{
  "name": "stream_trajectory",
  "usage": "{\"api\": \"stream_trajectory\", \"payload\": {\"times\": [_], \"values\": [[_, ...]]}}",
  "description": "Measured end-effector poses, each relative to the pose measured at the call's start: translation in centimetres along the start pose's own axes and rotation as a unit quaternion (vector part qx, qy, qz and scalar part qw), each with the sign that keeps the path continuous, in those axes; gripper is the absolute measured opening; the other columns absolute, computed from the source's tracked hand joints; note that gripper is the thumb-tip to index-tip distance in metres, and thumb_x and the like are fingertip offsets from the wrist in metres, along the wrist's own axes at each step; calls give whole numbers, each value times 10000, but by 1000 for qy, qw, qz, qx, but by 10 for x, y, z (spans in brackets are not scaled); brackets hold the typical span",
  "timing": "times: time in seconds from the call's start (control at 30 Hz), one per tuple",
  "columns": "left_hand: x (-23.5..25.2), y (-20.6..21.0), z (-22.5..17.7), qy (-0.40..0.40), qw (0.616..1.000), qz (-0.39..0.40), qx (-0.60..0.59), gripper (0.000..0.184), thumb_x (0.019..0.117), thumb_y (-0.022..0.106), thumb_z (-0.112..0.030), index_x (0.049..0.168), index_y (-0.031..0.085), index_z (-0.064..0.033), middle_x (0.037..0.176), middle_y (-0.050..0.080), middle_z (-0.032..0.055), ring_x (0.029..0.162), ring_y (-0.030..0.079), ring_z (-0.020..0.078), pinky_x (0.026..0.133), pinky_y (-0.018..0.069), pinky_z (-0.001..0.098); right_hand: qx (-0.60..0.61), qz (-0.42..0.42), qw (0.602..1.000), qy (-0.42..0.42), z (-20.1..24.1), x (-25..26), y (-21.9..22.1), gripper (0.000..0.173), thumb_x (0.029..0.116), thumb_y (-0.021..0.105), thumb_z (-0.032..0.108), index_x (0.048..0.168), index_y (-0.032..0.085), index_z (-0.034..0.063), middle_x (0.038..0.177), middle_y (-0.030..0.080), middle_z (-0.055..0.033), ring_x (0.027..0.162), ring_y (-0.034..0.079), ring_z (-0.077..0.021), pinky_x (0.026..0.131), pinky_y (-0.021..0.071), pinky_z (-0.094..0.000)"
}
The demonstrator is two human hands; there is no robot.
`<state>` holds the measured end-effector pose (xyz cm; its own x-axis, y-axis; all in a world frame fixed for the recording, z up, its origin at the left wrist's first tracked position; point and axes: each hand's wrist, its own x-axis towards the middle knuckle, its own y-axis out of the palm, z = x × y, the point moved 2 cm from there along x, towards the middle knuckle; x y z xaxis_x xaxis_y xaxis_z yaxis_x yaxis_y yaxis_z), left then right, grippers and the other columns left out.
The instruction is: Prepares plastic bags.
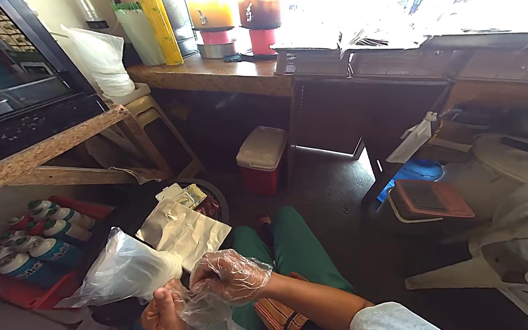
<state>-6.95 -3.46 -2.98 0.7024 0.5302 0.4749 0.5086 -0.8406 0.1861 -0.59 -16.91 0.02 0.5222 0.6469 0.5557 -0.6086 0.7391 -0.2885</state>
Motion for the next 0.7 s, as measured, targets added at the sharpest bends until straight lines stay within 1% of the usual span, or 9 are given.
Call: {"api": "stream_trajectory", "payload": {"times": [0.1,0.13,0.2,0.27,0.33,0.37,0.53,0.6,0.7], "values": [[-2,-6,4,-12,1000,-10,0,418,1081,411,-292,697,571,-331,622,538,-275,586,509,-134,582,426,81,43,11,999,18,2,5,0,188,968,535,-16,1040,625,-165,967,650,-242,916,633,-247,862,506,-340],[-2,-7,5,-7,1000,-13,5,395,1069,451,-320,694,575,-327,626,540,-278,591,509,-141,582,424,77,58,15,998,35,4,7,0,224,972,543,-4,1105,597,-177,1007,658,-247,936,643,-233,876,513,-325],[-2,-11,7,23,999,-11,39,357,1030,546,-429,697,586,-307,643,540,-287,611,518,-155,587,431,68,61,39,994,79,8,9,4,376,937,660,31,1236,573,-181,1052,691,-265,948,694,-268,897,551,-365],[-2,-14,8,63,994,5,90,408,997,566,-526,672,527,-283,623,479,-277,598,482,-170,570,408,56,42,56,993,95,5,7,10,340,895,726,58,1143,652,-162,942,712,-237,849,691,-255,829,552,-376],[-1,-15,7,91,989,21,118,460,989,559,-561,651,457,-266,594,404,-246,569,423,-169,542,360,50,34,47,996,74,-2,5,15,165,893,697,19,962,704,-130,828,698,-190,758,656,-194,737,526,-329],[-1,-16,7,96,988,23,122,472,990,556,-557,643,435,-261,586,380,-235,558,402,-166,532,341,50,39,38,997,61,-4,6,16,133,899,678,2,923,704,-126,811,683,-177,750,637,-171,723,514,-303],[-5,-18,12,62,995,56,59,400,954,600,-571,652,528,-318,605,456,-275,573,443,-174,545,381,45,77,51,995,26,-4,7,13,146,934,612,-8,947,671,-142,902,645,-192,873,601,-173,813,484,-277],[-6,-21,11,44,993,102,33,273,983,610,-461,757,668,-318,706,609,-282,665,554,-168,632,471,52,116,33,992,41,-1,6,15,141,959,547,-27,974,615,-149,844,637,-139,795,594,-96,769,489,-233],[-7,-22,12,47,990,123,51,216,1036,563,-349,881,682,-257,808,630,-251,770,576,-155,718,485,65,186,-10,979,77,3,8,15,139,987,491,-2,1008,573,-111,778,572,3,676,517,41,659,455,-144]]}}
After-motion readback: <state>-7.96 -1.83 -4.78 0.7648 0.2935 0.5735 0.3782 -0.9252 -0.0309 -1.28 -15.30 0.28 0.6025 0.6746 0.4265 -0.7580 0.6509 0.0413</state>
